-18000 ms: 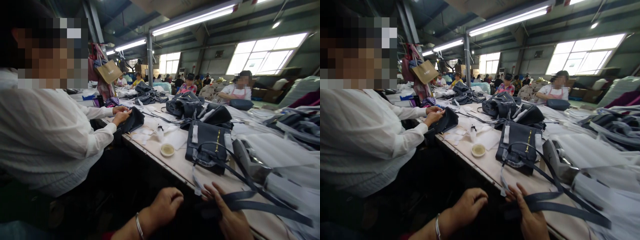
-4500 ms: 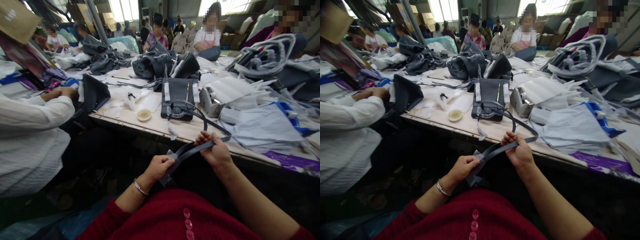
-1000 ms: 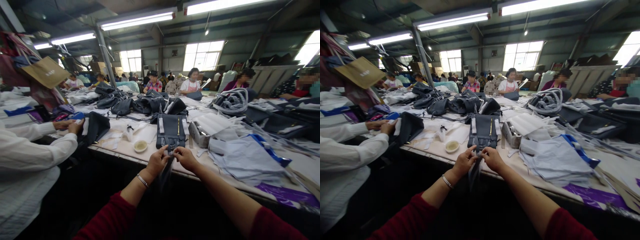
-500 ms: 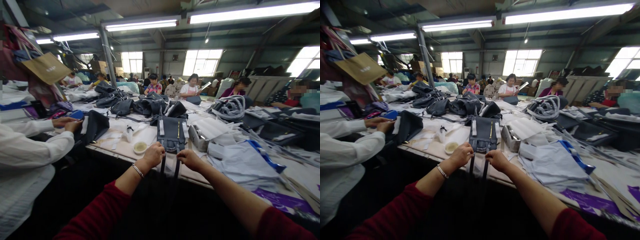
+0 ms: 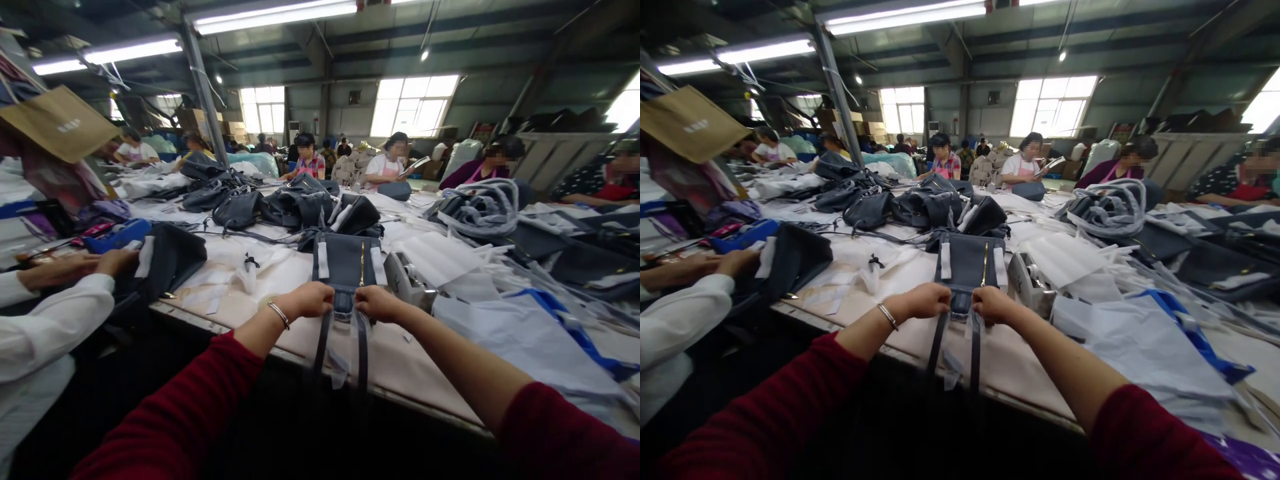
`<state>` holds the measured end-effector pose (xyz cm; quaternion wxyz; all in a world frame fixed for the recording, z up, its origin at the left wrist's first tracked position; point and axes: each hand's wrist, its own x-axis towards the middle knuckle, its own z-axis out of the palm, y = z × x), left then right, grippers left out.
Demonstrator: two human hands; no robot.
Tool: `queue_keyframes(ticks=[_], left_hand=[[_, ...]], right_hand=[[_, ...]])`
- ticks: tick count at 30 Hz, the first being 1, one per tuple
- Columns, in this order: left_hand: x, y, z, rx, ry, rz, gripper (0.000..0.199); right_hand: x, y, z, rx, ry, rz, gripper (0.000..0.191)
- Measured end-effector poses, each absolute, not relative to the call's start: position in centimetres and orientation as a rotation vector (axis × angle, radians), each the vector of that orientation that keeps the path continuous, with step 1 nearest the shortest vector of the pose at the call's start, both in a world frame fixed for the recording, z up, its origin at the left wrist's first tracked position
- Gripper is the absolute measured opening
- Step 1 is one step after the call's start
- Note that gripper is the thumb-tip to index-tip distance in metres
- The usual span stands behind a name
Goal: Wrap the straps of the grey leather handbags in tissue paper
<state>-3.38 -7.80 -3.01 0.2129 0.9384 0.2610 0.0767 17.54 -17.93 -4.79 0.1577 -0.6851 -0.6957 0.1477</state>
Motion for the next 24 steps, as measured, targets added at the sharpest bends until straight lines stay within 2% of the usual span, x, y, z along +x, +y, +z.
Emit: queue_keyframes(ticks=[3, 10, 15, 21, 24], left_hand=[[-2.1, -6.1, -4.6, 2.557, 0.791, 0.157, 0.009], [1.1, -2.7, -6.8, 2.515, 1.027, 0.269, 0.002], [3.6, -1.8, -8.4, 2.445, 1.176, 0.378, 0.005], [3.4, -3.0, -10.0, 2.282, 1.239, 0.568, 0.021], [1.7, -4.1, -9.9, 2.187, 1.215, 0.636, 0.034]], right_hand=[[18.1, -16.4, -5.3, -2.002, -2.017, 0.391, 0.012], [18.5, -12.9, -7.1, -2.103, -2.044, 0.169, 0.018], [18.9, -10.3, -8.4, -2.111, -2.045, 0.111, 0.013], [18.4, -10.7, -9.0, -2.077, -1.929, 0.077, 0.007], [18.2, -13.2, -8.8, -2.028, -1.811, 0.012, 0.012]])
